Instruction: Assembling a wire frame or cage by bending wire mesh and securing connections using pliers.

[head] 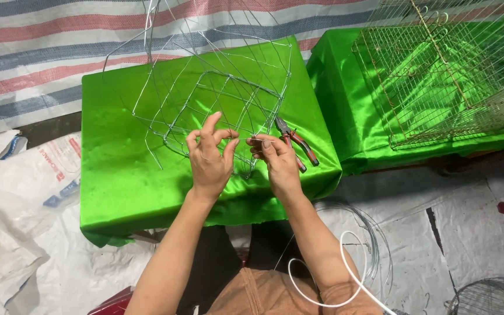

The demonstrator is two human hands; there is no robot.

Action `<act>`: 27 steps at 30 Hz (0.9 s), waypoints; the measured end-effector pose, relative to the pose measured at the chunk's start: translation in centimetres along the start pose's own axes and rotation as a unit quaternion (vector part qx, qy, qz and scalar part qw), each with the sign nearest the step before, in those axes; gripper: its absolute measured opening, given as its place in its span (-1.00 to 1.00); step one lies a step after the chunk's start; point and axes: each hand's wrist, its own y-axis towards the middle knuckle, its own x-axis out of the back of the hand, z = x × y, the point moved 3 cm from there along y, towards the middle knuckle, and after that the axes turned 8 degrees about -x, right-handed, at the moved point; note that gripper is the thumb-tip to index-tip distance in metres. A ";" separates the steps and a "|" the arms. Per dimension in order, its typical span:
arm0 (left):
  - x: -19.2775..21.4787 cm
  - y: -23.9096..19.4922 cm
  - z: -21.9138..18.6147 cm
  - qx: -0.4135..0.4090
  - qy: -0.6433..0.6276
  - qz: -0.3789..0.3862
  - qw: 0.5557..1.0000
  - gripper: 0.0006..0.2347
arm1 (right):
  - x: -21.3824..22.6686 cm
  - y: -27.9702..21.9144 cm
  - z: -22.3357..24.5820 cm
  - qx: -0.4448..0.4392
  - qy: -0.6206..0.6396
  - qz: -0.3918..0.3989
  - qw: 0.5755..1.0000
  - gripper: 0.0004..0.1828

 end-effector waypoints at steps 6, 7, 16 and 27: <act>-0.4 -0.4 0.8 -0.105 0.110 -0.046 0.987 -0.68 | 0.0 0.3 -0.9 -0.019 0.021 -0.035 0.999 -0.65; -0.4 -0.4 0.5 -0.105 0.110 -0.046 0.987 -0.68 | -0.1 0.3 -0.9 -0.019 0.021 -0.035 0.999 -0.65; -0.2 1.2 -1.4 -0.112 0.104 0.037 0.988 -0.65 | -0.4 0.2 -0.1 -0.038 0.025 -0.042 0.998 -0.67; 3.3 0.3 0.1 -0.040 0.019 -0.067 0.997 -0.84 | -0.3 -0.1 0.2 -0.059 0.049 -0.036 0.996 -0.69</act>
